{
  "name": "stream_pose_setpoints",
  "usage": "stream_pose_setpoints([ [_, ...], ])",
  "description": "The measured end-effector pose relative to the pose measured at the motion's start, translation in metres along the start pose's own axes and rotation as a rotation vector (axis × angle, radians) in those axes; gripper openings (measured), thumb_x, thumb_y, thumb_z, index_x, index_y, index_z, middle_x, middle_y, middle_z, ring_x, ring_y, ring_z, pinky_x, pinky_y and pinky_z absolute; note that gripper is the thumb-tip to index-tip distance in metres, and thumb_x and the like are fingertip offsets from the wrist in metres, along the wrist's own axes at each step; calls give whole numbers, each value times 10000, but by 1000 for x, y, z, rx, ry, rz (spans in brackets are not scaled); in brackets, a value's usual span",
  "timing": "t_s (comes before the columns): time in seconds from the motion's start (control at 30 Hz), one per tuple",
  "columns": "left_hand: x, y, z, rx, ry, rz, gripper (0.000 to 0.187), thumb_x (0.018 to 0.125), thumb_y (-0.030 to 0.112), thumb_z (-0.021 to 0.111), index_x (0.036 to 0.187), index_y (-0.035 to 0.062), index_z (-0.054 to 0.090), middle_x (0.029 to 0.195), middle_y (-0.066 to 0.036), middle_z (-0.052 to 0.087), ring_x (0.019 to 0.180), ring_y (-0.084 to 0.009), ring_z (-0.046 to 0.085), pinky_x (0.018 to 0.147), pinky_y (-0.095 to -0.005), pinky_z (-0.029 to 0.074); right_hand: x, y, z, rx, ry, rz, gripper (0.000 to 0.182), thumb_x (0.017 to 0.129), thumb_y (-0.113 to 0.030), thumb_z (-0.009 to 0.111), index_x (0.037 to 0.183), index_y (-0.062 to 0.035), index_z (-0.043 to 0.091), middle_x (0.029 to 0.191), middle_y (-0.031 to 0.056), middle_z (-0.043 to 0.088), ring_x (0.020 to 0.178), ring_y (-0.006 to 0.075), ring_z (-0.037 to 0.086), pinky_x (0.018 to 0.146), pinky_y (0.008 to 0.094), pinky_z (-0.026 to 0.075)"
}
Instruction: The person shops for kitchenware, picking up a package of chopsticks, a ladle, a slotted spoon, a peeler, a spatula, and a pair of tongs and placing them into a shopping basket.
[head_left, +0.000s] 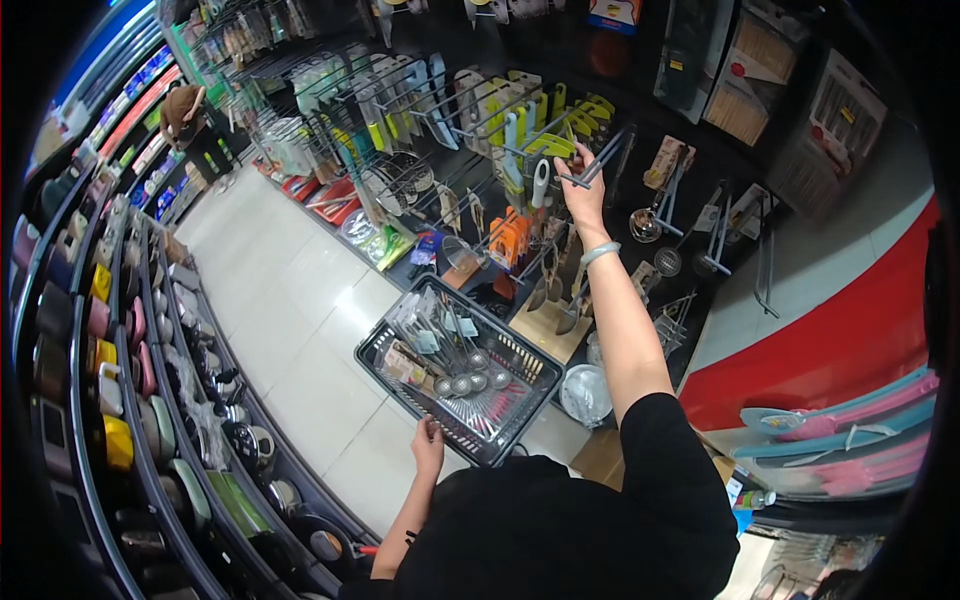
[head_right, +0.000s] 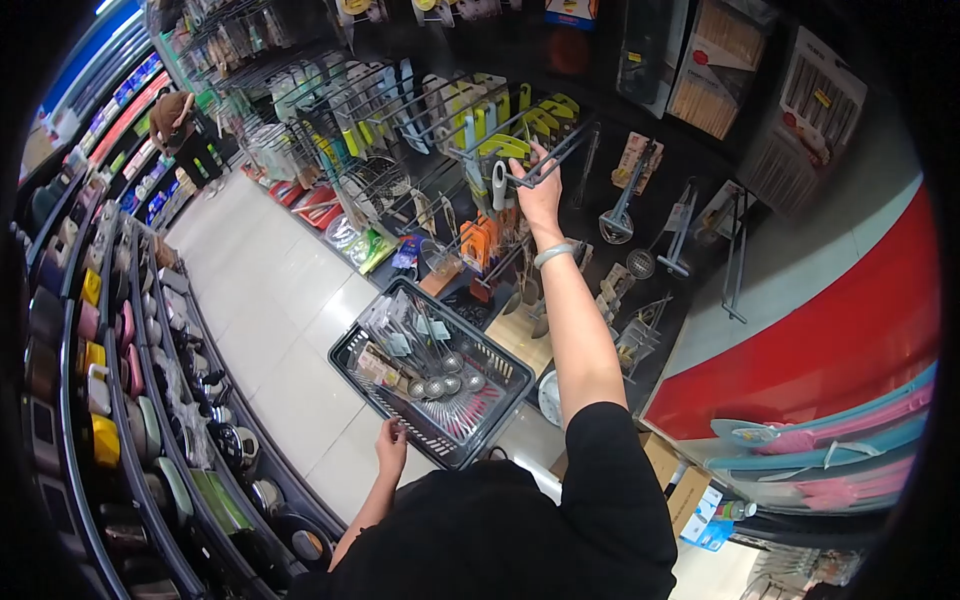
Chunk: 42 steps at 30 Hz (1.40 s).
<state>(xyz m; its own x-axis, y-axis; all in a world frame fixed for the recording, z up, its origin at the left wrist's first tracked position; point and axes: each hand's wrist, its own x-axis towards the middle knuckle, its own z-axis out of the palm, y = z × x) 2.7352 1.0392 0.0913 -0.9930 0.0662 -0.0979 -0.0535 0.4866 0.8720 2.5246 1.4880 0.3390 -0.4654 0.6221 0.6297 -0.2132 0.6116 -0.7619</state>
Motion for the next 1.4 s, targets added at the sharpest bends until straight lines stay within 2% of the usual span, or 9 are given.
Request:
stream_pose_setpoints([
  [0.13, -8, 3, 8, -5, -1, 1, 288, 805, 14, 570, 1090, 42, 534, 816, -122, 650, 721, -222, 640, 660, -336, 504, -5, -17, 2, 214, 48, 101, 513, 782, -164, 715, 1216, -35, 474, 964, 89, 604, 849, 134, 586, 731, 261, 495],
  [0.3, -17, 0, 19, 44, -6, 50, 245, 799, 28, 589, 1042, 37, 563, 757, -119, 634, 675, -226, 628, 623, -339, 490, -7, -34, 0, 185, 53, 114, 181, 787, -145, 697, 871, 6, 644, 714, 24, 648, 627, 80, 553, 607, 251, 449],
  [0.47, -27, 11, 26, 59, -18, 68, 157, 814, 51, 581, 970, 35, 593, 709, -131, 620, 633, -238, 616, 592, -334, 477, -20, -28, 8, 261, -85, 179, 168, 809, -127, 677, 904, 5, 635, 739, 7, 632, 667, 50, 528, 609, 222, 421],
  [0.6, -25, 27, 27, 7, 17, 125, 133, 835, 80, 575, 953, 24, 594, 699, -147, 605, 614, -243, 602, 583, -341, 466, -38, -64, 6, 903, -193, 301, 135, 862, -68, 615, 958, 27, 612, 864, 7, 624, 766, 51, 548, 682, 199, 440],
  [0.73, -1, 51, 19, 33, 51, 134, 148, 839, 96, 585, 969, 26, 596, 725, -153, 614, 662, -225, 622, 620, -335, 478, -59, -96, 9, 884, -415, 220, 144, 846, -73, 638, 968, 5, 627, 850, 0, 637, 738, 34, 556, 671, 185, 447],
  [0.93, 39, 158, -17, -142, 278, 323, 495, 833, 165, 633, 1257, 4, 434, 1138, -189, 564, 985, -259, 568, 846, -338, 442, -149, -103, -4, 651, -723, 302, 135, 844, -83, 639, 946, 5, 642, 758, -57, 583, 672, 4, 478, 600, 160, 384],
  [1.1, 47, 199, -33, 101, 55, 406, 725, 737, 238, 734, 1322, 20, 365, 1192, -191, 543, 969, -295, 575, 815, -367, 464, -250, -46, -5, 543, -957, 373, 152, 817, -104, 663, 939, -12, 665, 822, 11, 637, 726, 56, 551, 646, 204, 446],
  [1.27, 56, 142, -2, 352, -132, 350, 243, 756, 191, 680, 943, 39, 654, 787, -195, 641, 765, -357, 627, 697, -414, 498, -312, -23, -2, 389, -1106, 267, 165, 767, -120, 688, 921, -60, 692, 882, 89, 657, 869, 191, 600, 796, 303, 464],
  [1.4, 61, 89, 16, 379, -80, 345, 202, 749, 133, 670, 933, 48, 676, 805, -203, 634, 757, -354, 632, 681, -403, 500, -336, -6, 2, 308, -1150, 251, 229, 788, -130, 674, 999, -41, 660, 976, 99, 650, 919, 170, 595, 784, 285, 466],
])
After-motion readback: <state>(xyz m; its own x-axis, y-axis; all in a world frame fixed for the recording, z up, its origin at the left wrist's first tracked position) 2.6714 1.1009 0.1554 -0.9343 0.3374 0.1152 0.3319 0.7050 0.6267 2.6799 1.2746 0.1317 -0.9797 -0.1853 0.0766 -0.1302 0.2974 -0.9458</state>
